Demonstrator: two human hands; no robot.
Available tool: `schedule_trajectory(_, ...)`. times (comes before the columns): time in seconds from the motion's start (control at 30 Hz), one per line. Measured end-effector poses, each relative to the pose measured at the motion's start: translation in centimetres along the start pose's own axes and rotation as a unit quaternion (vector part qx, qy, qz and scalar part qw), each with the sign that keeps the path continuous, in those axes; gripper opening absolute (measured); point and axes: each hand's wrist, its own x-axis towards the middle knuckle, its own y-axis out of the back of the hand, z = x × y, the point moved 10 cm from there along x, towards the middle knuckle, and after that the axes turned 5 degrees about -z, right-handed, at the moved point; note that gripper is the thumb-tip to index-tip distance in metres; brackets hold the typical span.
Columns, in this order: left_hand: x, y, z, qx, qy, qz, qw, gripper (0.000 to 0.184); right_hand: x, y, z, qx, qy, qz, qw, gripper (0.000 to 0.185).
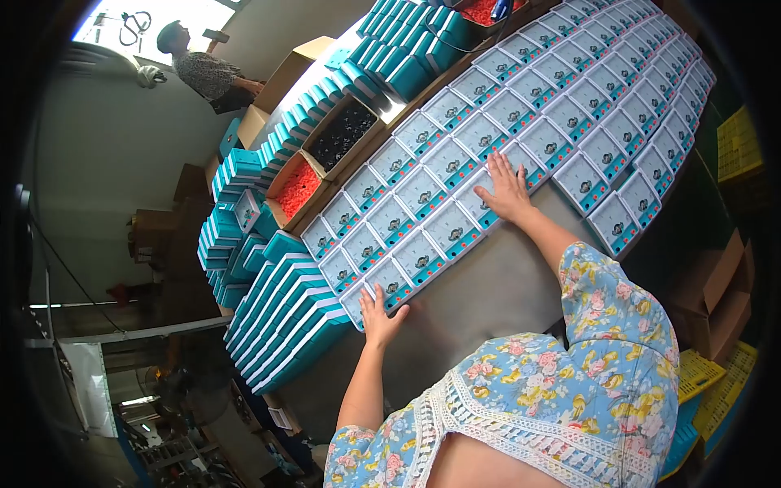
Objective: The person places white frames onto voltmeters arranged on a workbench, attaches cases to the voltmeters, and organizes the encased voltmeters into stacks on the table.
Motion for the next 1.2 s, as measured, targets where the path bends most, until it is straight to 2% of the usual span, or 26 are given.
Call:
schedule_trajectory(0.07,0.0,-0.1,0.3,0.004,0.009,0.006,1.000,0.104,0.2,1.4,2.0,0.141,0.013,0.095,0.985,0.092)
schedule_trajectory(0.1,-0.1,-0.1,0.1,0.009,0.013,0.006,1.000,0.106,0.3,1.1,3.7,0.104,-0.052,0.134,0.984,0.099)
schedule_trajectory(0.2,-0.5,-0.1,1.2,0.005,0.031,-0.004,0.999,0.109,-1.7,0.1,1.0,-0.115,-0.114,0.044,0.986,0.107)
schedule_trajectory(0.23,-0.4,-0.4,1.0,0.002,0.035,-0.020,0.999,0.111,-1.6,0.3,0.9,-0.096,-0.095,0.078,0.988,0.114)
schedule_trajectory(0.33,-1.0,-0.6,1.1,0.016,0.022,-0.059,0.998,0.112,-1.9,0.3,0.7,-0.127,-0.109,0.001,0.986,0.115)
schedule_trajectory(0.37,-1.3,-0.6,1.3,0.026,0.022,-0.063,0.997,0.112,-2.1,0.3,0.7,-0.134,-0.096,0.012,0.986,0.119)
schedule_trajectory(0.63,-6.9,-2.2,2.8,0.027,0.043,-0.075,0.996,0.106,-3.0,-0.3,1.3,-0.155,-0.028,-0.013,0.987,0.119)
schedule_trajectory(0.73,-10.1,-3.7,2.8,0.020,0.021,-0.049,0.998,0.103,-4.0,-0.8,1.0,-0.164,-0.009,-0.033,0.986,0.119)
schedule_trajectory(0.8,-11.9,-4.4,1.5,-0.004,0.003,-0.019,1.000,0.099,-5.7,-1.4,0.3,-0.156,-0.003,-0.034,0.987,0.119)
schedule_trajectory(0.93,-16.6,-4.1,-5.2,-0.081,0.050,0.037,0.995,0.105,-13.4,-4.1,-3.2,-0.110,-0.012,-0.070,0.991,0.112)
schedule_trajectory(1.07,-19.4,-3.8,-15.4,-0.012,0.099,0.084,0.992,0.088,-22.4,-8.8,-9.8,-0.102,0.010,-0.114,0.988,0.110)
schedule_trajectory(1.13,-20.3,-3.2,-19.1,0.018,0.124,0.107,0.986,0.086,-25.5,-10.0,-12.0,-0.090,0.032,-0.125,0.988,0.104)
schedule_trajectory(1.2,-20.4,-3.3,-21.7,-0.049,0.074,0.130,0.988,0.086,-27.1,-10.8,-12.9,-0.059,0.052,-0.134,0.988,0.102)
